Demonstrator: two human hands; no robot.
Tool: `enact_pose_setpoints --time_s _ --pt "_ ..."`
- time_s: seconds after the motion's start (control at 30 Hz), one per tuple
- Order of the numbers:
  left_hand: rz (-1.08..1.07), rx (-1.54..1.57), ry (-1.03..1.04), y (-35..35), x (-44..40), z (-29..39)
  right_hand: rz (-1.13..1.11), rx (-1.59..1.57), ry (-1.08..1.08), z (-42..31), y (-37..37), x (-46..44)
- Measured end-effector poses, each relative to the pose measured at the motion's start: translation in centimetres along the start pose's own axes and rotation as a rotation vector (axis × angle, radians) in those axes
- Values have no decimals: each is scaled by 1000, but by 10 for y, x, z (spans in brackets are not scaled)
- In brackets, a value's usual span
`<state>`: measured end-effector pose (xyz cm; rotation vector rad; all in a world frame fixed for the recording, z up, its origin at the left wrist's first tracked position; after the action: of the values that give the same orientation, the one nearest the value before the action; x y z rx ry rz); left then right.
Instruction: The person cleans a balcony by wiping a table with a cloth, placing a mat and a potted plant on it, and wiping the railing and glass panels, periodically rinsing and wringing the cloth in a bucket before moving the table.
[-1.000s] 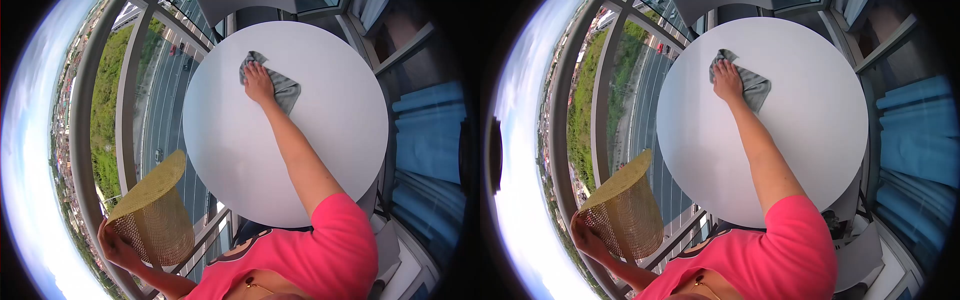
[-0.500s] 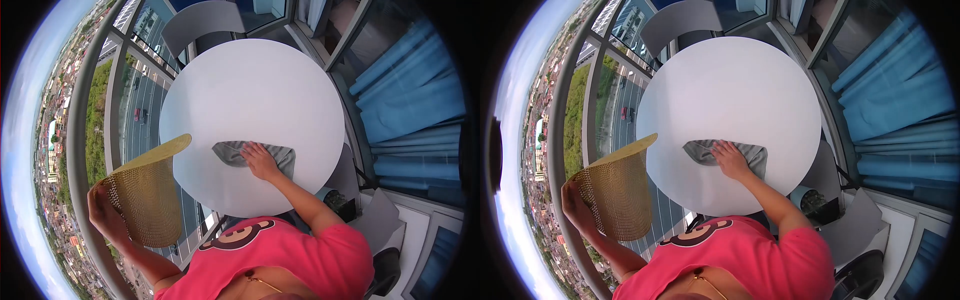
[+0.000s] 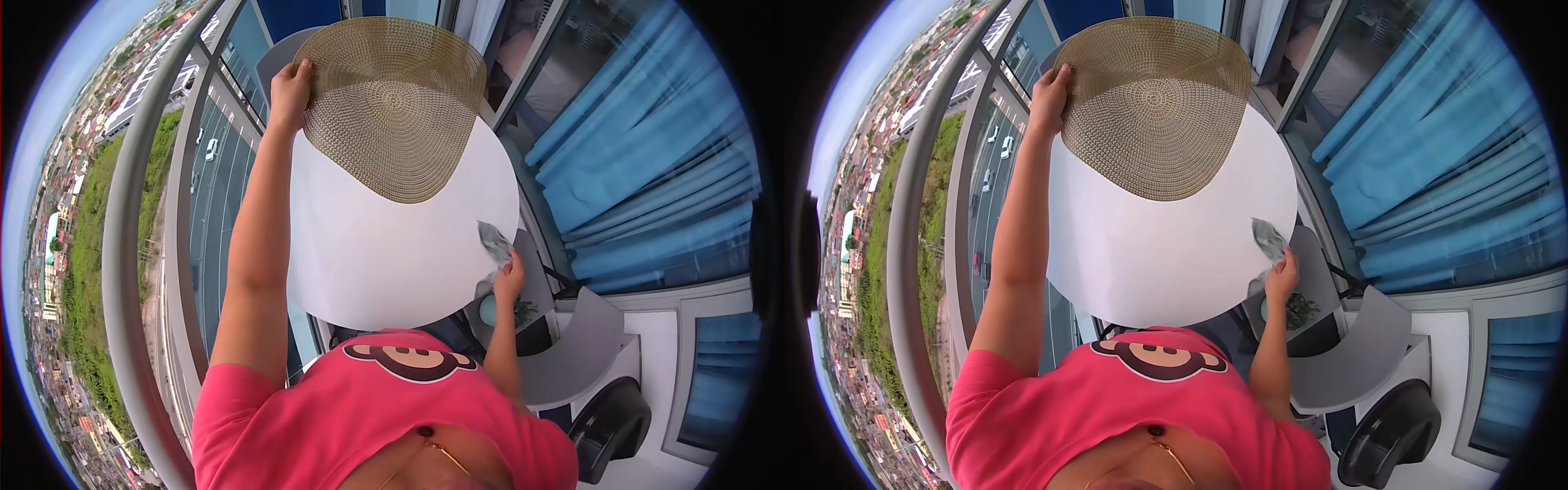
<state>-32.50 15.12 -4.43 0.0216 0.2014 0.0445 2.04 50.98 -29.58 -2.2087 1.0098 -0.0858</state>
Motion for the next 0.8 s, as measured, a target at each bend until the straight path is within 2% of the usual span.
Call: enact_pose_setpoints --time_s 0.03,0.13,0.23,0.3,0.37,0.5,0.6,0.7,0.77,0.8 --pt "5 160 -121 -2 -5 -36 5 -64 87 -1 -10 9" --pt "219 257 -314 -7 18 -139 31 -156 100 -10 -40 27" --pt "395 26 -459 -13 63 -225 11 -96 127 -25 -62 33" --pt "460 -157 -479 -13 102 -233 16 -135 136 -21 -67 31" --pt "412 -271 -539 -17 122 -235 32 -188 132 -23 -69 25" --pt "204 -553 -701 -30 119 -244 15 -269 101 -46 -58 8" --pt "246 -1038 -411 -31 126 -202 -81 -270 32 -68 -37 -5" --pt "265 -997 -179 -52 140 -185 -169 -294 -68 -95 -2 0" --pt "253 -1021 -51 -74 155 -190 -367 -268 -129 -115 23 14" --pt "235 -1026 14 -83 164 -192 -482 -225 -284 -121 39 27"
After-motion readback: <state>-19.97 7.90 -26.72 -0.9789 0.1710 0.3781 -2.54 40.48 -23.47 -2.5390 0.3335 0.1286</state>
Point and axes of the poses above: each hand's wrist, its own x-axis away from the middle knuckle, its own y-axis out of the palm, z = x × y, the point moved 2 cm from there along -x, towards the middle knuckle, and after that the axes turned 2 degrees about -y, right-handed, at the moved point
